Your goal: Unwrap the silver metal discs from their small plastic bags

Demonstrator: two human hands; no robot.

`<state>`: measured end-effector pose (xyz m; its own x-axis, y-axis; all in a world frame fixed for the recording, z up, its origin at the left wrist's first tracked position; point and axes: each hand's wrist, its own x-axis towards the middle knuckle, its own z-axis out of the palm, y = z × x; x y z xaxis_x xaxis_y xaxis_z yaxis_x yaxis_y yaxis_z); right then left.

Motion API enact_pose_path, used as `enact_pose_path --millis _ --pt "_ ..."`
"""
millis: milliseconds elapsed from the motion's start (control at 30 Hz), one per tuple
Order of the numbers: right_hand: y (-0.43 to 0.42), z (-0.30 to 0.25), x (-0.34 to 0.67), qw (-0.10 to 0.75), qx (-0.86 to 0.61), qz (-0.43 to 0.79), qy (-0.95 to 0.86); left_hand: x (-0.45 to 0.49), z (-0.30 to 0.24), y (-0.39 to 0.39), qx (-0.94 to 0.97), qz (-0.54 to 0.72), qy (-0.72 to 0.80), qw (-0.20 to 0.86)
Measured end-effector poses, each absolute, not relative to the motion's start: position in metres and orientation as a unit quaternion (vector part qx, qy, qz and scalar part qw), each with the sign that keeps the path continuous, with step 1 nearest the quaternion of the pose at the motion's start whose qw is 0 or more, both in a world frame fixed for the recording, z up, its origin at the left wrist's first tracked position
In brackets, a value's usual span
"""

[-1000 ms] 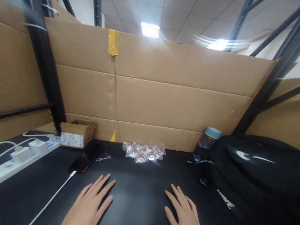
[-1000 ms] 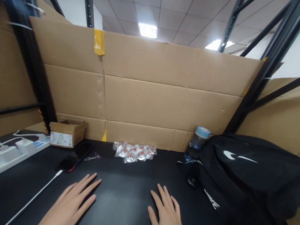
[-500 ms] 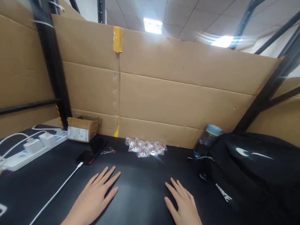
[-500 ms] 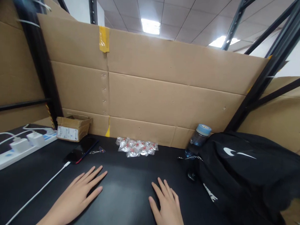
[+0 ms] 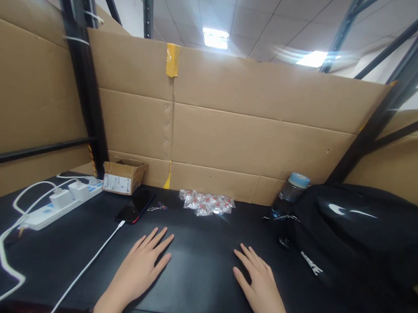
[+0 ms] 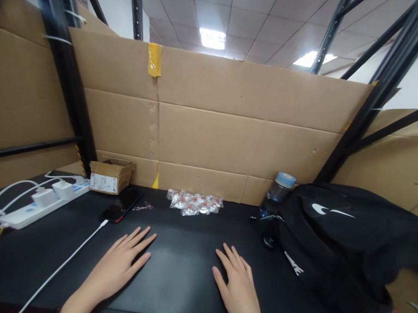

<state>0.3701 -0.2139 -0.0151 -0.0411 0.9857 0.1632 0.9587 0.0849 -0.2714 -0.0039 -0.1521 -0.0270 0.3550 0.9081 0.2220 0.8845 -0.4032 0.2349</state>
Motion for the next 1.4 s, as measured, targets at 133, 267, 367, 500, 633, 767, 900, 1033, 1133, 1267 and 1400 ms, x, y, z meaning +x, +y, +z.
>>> enact_pose_path --millis 133,267,367,500,633,767,900,1033,1133,1267,1400 --pt "-0.216 -0.013 0.367 0.137 -0.674 0.036 -0.725 -0.004 -0.029 -0.152 0.823 0.168 0.541 0.032" --pt "-0.222 -0.013 0.362 0.105 -0.655 0.022 -0.748 -0.006 -0.032 -0.151 0.825 0.178 0.536 0.021" --pt "-0.225 -0.011 0.358 0.09 -0.653 0.022 -0.752 -0.007 -0.034 -0.149 0.827 0.171 0.535 0.021" --pt "-0.227 -0.005 0.355 0.077 -0.656 0.035 -0.75 -0.008 -0.033 -0.148 0.825 0.156 0.542 0.026" --pt "-0.227 -0.002 0.353 0.07 -0.661 0.046 -0.745 -0.007 -0.032 -0.149 0.825 0.148 0.545 0.027" --pt "-0.226 -0.002 0.353 0.07 -0.662 0.05 -0.745 -0.008 -0.032 -0.15 0.827 0.158 0.539 0.023" --pt "-0.216 -0.002 0.351 0.061 -0.662 0.067 -0.744 -0.008 -0.033 -0.15 0.828 0.156 0.538 0.022" --pt "-0.188 0.005 0.339 0.043 -0.647 0.084 -0.757 -0.008 -0.033 -0.15 0.828 0.159 0.537 0.022" --pt "-0.148 0.016 0.318 0.055 -0.602 0.035 -0.796 -0.008 -0.034 -0.151 0.831 0.171 0.529 0.02" --pt "-0.087 0.026 0.285 0.079 -0.549 -0.021 -0.832 -0.007 -0.03 -0.152 0.826 0.173 0.535 0.021" --pt "-0.058 0.025 0.27 0.115 -0.553 -0.022 -0.825 -0.008 -0.028 -0.155 0.828 0.166 0.534 0.021"
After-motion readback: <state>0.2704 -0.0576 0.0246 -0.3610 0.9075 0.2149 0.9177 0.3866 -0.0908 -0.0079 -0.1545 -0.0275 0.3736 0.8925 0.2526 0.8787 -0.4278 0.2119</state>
